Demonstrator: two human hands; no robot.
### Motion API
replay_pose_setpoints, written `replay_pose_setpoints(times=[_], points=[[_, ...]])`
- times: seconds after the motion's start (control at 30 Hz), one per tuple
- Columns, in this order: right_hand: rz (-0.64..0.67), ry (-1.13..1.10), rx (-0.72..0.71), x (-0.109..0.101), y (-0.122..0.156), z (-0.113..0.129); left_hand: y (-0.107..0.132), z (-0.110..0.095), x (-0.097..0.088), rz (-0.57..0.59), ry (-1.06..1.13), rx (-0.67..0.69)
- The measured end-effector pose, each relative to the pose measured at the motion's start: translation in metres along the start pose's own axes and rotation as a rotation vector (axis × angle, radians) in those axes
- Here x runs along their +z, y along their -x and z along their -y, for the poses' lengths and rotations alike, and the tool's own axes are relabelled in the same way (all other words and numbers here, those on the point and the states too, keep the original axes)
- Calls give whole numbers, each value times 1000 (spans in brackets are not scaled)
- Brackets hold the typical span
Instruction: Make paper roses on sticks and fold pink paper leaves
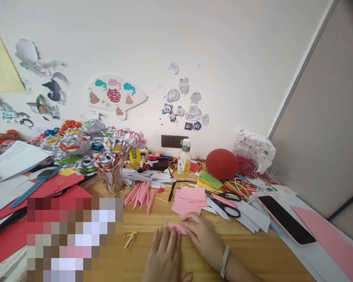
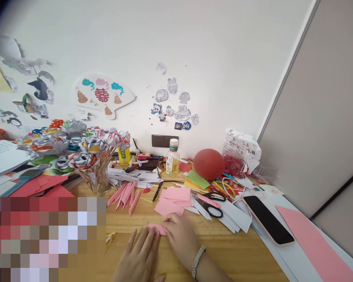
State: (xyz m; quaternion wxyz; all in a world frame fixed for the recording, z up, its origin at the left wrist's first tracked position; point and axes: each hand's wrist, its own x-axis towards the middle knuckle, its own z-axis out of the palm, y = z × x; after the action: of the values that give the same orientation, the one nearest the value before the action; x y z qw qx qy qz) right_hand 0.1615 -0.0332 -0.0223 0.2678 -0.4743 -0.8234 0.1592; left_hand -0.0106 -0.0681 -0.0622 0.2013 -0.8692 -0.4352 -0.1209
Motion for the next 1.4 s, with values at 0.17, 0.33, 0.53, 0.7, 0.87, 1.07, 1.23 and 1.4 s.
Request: replay_pose_setpoints(times=[0.17, 0.33, 0.53, 0.7, 0.87, 1.07, 1.23, 1.4], points=[[9, 5, 5, -1, -1, 2, -1, 0, -1, 15, 0, 31], [32, 116, -23, -5, 5, 1, -2, 0, 1, -44, -29, 61], [234, 284, -97, -19, 14, 5, -2, 5, -5, 99, 14, 118], [356, 315, -4, -39, 23, 8, -8, 7, -21, 238, 95, 100], [395, 298, 91, -59, 33, 4, -18, 6, -38, 466, 189, 42], [394, 308, 91, -54, 32, 3, -26, 19, -58, 607, 249, -129], [295, 286, 28, -43, 30, 3, -35, 30, -57, 483, 114, -231], [296, 243, -80, -34, 27, 8, -38, 35, -37, 242, 181, -51]])
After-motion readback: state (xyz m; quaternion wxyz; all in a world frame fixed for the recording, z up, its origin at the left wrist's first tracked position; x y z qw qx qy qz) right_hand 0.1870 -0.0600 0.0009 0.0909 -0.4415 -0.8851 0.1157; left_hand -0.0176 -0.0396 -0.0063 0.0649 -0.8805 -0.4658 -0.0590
